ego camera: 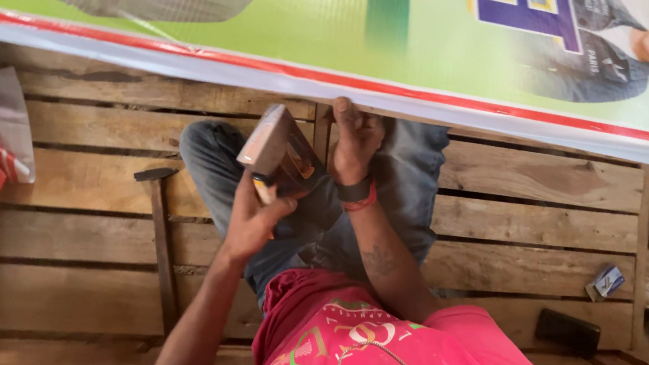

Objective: The person sits on a wooden platform and uses a staple gun to attach a large printed poster to a wooden board. They repeatedly staple along the edges, folding the poster over the board's edge and securing it in place.

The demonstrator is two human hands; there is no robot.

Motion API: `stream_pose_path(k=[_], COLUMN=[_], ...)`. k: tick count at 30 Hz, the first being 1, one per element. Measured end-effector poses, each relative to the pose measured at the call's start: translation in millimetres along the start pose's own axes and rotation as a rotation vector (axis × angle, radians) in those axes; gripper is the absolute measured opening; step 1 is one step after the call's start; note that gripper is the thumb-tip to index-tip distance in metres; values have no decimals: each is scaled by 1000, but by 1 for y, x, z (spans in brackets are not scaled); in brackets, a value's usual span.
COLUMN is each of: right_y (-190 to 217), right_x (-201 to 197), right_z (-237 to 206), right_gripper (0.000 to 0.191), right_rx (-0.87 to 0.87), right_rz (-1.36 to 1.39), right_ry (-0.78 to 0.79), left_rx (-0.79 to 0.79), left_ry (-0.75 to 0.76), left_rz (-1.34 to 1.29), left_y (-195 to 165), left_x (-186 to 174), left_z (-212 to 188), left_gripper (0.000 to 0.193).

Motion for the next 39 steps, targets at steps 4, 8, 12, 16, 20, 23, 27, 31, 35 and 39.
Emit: stream_pose_path(k=[4, 8, 12, 16, 20, 23, 27, 31, 35, 39], right_y=[2, 11, 14, 18, 17, 14, 5, -3, -1, -7], right_x=[2, 9, 14, 18, 21, 18, 9, 0, 0, -2], right_z=[-1, -4, -5, -4, -3, -4, -5, -4, -7, -7], right_gripper=[15, 15, 14, 19, 17, 13, 11, 19, 6, 14], right_rx=[100, 67, 75, 61, 106, 119, 122, 171, 130, 135], right_rz=[-30, -51, -1, -52, 12, 17, -82, -161, -63, 16], right_ry=[-14, 2, 19, 50, 30, 2, -14, -12, 19, 15], left_rx=[183, 352, 348, 284, 239, 316, 242, 62, 329, 493], left_ry=[-57, -77, -92, -123, -139, -165, -232, -265, -266, -303], left_rz=[555, 746, 816, 831, 790, 920, 995, 934, 1081, 1143], left_y=[-11, -25, -33, -32, -24, -23, -17, -3, 1, 0], left_x=[18, 29, 35, 40, 44, 48, 44, 37, 43, 43], left_z=[11, 11, 6, 9, 16, 18, 23, 28, 35, 40], left_gripper=[75, 77, 75, 76, 74, 71, 57, 47, 42, 41])
Point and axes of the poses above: each hand's wrist, its own z-axis towards the middle knuckle, its own x-axis out of the palm, y = z × x, the point moved 4 cm from there along z, towards the middle knuckle
